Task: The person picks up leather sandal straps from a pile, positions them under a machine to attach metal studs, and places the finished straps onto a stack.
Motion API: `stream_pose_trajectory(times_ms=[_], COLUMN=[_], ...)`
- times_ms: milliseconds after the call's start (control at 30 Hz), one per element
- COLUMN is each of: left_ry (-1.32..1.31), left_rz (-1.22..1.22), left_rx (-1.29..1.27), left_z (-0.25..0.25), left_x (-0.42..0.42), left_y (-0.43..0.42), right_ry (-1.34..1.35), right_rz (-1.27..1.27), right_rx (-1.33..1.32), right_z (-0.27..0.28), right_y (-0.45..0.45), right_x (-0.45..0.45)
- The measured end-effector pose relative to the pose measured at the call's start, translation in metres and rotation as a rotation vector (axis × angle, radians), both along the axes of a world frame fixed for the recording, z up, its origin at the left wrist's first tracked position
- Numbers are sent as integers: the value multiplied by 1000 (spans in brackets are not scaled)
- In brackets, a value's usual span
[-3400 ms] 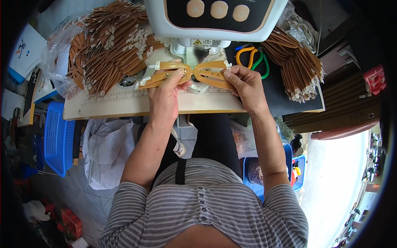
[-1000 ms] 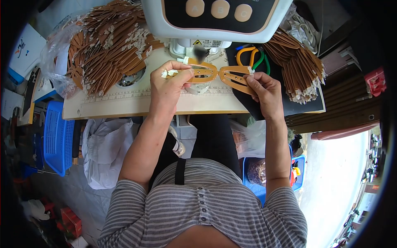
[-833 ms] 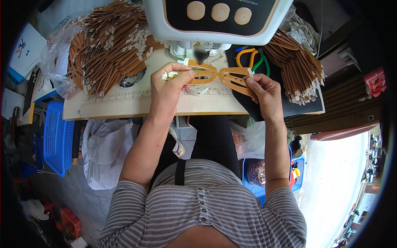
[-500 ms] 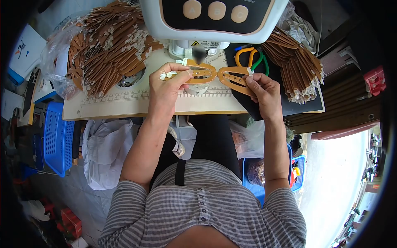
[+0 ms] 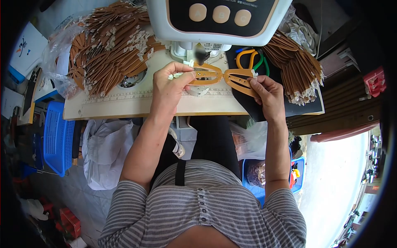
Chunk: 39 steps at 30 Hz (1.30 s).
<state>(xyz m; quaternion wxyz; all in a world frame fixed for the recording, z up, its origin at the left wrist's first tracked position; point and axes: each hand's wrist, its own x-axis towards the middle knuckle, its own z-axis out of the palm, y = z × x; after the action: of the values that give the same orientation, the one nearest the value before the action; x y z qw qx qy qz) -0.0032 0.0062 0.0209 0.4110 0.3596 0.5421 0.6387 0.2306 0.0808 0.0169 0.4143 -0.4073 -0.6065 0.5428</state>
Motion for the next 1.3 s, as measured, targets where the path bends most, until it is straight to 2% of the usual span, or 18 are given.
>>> stream_pose_trajectory(times_ms=[333, 433, 467, 533, 567, 633, 733, 800, 867, 900, 933, 1000, 1067, 1133, 1200, 1267, 1300], left_ry=[-54, -52, 66, 304, 451, 435, 328, 242, 186, 317, 348, 418, 556, 677, 815, 927, 1007], left_rz=[-99, -173, -150, -91, -57, -23, -70, -155, -234, -224, -245, -281, -177, -39, 193, 365, 454], left_rx=[24, 95, 232, 497, 579, 592, 538, 421, 218, 337, 351, 368, 426, 406, 435, 310, 263], left_z=[-2, -3, -7, -18, -20, -22, -25, -23, -17, -10, -6, 0, 5, 15, 16, 26, 26], left_x=[-7, -13, -14, -17, -19, -15, -7, 7, 20, 34, 34, 30, 19, -6, -41, -77, -97], left_y=[-5, -22, -26, -32, -33, -37, -43, -42, -46, -40, -40, -40, -42, -46, -44, -49, -47], right_ry=[63, -51, -308, -319, -321, -327, -368, -344, -221, 13, -97, -60, 100, 95, -9, -750, -925], right_rz=[8, -17, -28, -27, -42, -77, -51, -21, -64, -223, -330, -485, -569, -669, -732, -843, -830], right_rx=[-4, 337, 684, 1089, 1154, 1287, 1265, 1013, 634, 386, 486, 448, 518, 519, 629, 796, 714], right_z=[3, 7, 21, 13, 13, 12, 15, 18, 21, 36, 41, 63, 80, 99, 100, 95, 93], right_y=[-7, -22, -28, -24, -25, -28, -31, -38, -41, -43, -37, -27, -6, 17, 53, 83, 83], right_x=[2, 4, 7, 10, 10, 8, 18, 34, 55, 66, 77, 90, 99, 97, 97, 111, 104])
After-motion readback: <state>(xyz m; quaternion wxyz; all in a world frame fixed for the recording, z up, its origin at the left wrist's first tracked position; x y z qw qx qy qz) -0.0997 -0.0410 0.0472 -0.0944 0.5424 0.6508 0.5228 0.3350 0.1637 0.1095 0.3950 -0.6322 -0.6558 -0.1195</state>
